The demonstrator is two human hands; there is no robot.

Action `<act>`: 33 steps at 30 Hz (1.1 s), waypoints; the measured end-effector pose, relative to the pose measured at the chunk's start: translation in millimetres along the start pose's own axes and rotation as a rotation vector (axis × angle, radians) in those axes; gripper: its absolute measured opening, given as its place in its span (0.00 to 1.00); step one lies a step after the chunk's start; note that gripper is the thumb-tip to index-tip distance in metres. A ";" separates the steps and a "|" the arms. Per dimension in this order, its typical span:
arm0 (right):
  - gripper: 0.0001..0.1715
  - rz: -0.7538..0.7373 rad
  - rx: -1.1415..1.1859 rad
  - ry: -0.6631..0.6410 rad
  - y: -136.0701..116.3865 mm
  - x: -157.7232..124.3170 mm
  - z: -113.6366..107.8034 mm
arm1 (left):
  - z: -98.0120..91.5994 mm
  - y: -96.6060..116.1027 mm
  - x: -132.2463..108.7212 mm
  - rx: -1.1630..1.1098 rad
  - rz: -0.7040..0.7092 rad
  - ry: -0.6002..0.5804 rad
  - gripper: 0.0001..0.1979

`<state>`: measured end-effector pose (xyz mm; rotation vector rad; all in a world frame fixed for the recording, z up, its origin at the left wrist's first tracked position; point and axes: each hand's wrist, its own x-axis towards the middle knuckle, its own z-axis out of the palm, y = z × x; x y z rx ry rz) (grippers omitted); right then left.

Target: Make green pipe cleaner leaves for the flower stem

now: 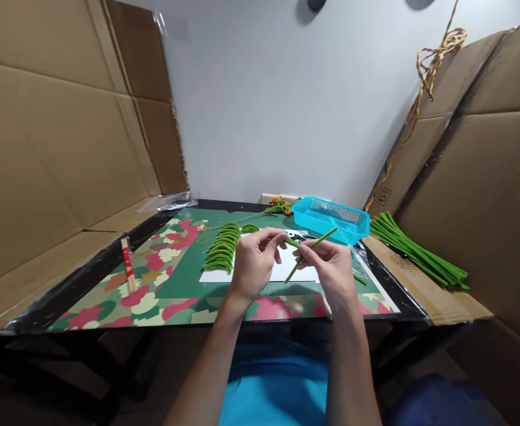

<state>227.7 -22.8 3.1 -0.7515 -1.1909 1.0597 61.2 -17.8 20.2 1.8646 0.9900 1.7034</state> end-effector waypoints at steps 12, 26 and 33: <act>0.20 -0.045 0.261 0.099 3.6 2.2 20.7 | -22.2 11.5 -4.9 0.049 -0.095 -0.069 0.21; 0.18 0.007 0.233 0.023 6.6 -0.3 39.1 | -31.8 -0.5 -28.0 -0.207 -0.259 0.166 0.16; 0.21 0.102 0.059 -0.205 11.5 -1.9 39.4 | -28.0 -3.1 -26.1 -0.184 -0.270 0.238 0.17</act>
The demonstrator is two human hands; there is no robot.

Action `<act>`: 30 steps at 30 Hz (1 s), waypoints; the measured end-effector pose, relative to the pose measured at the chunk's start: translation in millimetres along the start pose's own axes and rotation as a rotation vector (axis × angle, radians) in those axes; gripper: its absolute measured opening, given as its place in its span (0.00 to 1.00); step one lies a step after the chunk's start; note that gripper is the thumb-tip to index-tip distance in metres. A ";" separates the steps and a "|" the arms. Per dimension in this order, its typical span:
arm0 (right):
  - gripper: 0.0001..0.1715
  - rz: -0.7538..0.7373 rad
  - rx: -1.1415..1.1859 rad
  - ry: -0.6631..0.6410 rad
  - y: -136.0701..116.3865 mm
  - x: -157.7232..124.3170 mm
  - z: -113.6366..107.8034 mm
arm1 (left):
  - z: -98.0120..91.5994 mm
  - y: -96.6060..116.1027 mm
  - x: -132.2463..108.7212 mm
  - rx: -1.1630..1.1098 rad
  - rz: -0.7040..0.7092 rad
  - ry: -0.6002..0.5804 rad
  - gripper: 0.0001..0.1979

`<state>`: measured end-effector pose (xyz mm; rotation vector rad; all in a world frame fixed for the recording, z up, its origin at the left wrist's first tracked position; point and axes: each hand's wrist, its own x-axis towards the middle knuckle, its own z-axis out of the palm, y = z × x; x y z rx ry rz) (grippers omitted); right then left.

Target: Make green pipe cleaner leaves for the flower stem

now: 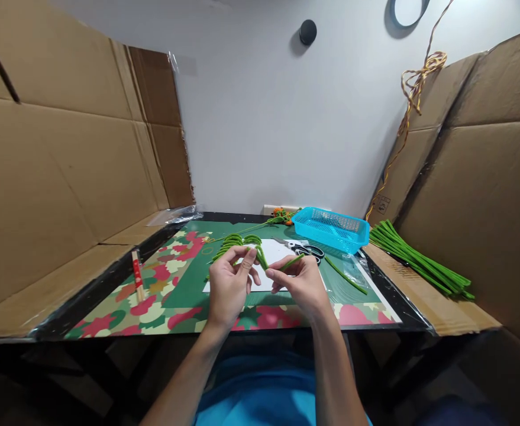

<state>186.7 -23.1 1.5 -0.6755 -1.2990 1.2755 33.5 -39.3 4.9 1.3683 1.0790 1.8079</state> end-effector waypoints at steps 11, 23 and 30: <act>0.21 0.014 -0.129 0.010 2.0 -2.3 -7.5 | 10.2 -2.7 -7.6 0.150 0.072 -0.099 0.18; 0.19 0.019 -0.026 -0.111 -7.9 -7.0 -21.5 | 5.0 -8.2 -16.8 -0.021 -0.102 -0.128 0.20; 0.18 -0.066 -0.181 -0.064 -4.3 -5.6 -22.1 | 6.3 -11.1 -22.7 0.032 -0.069 -0.198 0.18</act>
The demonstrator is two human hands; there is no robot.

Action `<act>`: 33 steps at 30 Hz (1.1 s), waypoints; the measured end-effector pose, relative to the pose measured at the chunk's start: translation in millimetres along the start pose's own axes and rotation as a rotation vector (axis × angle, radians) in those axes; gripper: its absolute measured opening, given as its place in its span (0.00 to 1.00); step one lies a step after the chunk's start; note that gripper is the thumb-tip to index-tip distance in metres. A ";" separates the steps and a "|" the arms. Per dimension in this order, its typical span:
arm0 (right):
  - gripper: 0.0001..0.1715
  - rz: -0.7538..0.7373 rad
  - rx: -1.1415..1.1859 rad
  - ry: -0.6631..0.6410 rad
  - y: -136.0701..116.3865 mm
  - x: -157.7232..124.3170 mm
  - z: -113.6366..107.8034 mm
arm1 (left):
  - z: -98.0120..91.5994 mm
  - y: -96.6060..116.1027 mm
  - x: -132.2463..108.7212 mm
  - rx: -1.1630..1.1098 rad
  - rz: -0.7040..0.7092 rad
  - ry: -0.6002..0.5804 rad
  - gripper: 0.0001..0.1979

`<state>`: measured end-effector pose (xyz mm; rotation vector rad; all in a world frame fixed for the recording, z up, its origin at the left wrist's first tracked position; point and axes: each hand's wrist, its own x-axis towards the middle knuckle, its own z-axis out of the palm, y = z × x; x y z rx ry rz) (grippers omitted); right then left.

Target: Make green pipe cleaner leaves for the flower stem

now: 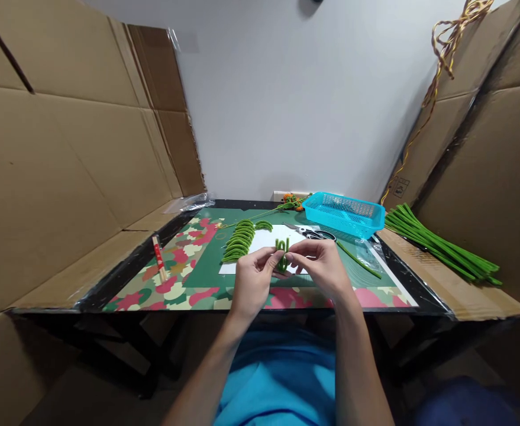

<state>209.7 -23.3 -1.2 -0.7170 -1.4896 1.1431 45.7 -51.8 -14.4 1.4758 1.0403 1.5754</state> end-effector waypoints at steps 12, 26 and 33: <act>0.22 0.009 -0.078 0.026 1.0 -1.1 1.2 | 1.4 -0.9 -8.4 0.107 -0.054 -0.184 0.16; 0.21 0.015 -0.103 0.033 6.0 0.8 0.1 | 3.0 -0.9 -7.1 0.171 -0.097 -0.251 0.12; 0.22 -0.049 -0.071 0.145 7.2 0.6 0.8 | 1.2 -0.1 -6.2 -0.023 -0.236 -0.308 0.17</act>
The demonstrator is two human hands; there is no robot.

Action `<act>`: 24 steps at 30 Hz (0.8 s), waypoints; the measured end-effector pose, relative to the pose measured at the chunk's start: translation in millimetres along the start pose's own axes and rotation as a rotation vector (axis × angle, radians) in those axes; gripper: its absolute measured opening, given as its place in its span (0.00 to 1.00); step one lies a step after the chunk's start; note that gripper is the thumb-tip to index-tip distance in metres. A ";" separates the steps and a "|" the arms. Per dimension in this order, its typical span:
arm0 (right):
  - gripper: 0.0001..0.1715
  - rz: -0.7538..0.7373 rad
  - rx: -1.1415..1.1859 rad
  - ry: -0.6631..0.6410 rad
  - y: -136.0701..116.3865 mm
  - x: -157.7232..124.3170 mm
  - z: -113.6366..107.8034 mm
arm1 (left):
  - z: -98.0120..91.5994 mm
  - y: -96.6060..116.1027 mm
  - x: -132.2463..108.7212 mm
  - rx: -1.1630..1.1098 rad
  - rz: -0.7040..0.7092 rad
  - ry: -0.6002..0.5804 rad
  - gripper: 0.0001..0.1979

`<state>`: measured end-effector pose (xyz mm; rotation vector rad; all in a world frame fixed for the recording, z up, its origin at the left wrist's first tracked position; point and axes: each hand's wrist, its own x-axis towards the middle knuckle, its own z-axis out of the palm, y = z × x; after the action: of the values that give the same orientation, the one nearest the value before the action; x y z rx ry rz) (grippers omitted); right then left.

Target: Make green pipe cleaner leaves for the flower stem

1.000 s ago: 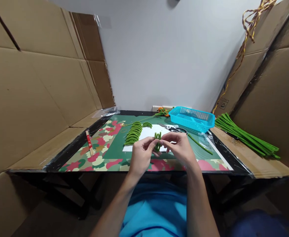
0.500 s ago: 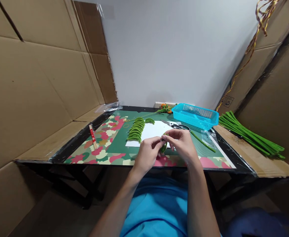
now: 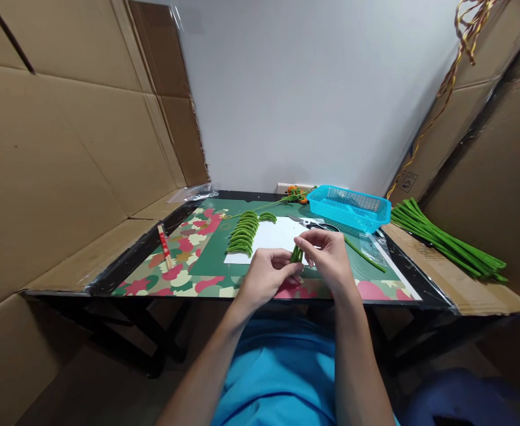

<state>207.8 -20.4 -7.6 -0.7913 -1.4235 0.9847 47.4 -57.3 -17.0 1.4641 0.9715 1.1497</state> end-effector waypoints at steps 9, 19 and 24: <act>0.25 0.038 0.025 0.018 2.9 -0.1 3.8 | -1.9 5.0 1.3 0.031 -0.118 -0.033 0.23; 0.22 0.016 0.017 0.017 1.4 -0.2 -0.6 | -1.3 3.0 0.9 0.041 -0.046 -0.055 0.18; 0.22 0.015 0.027 0.005 0.6 0.8 -1.7 | -0.5 2.4 -0.2 0.183 0.031 -0.077 0.19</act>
<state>209.4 -19.2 -7.9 -0.7849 -1.3989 1.0107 46.9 -57.9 -14.6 1.6622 1.0251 1.0397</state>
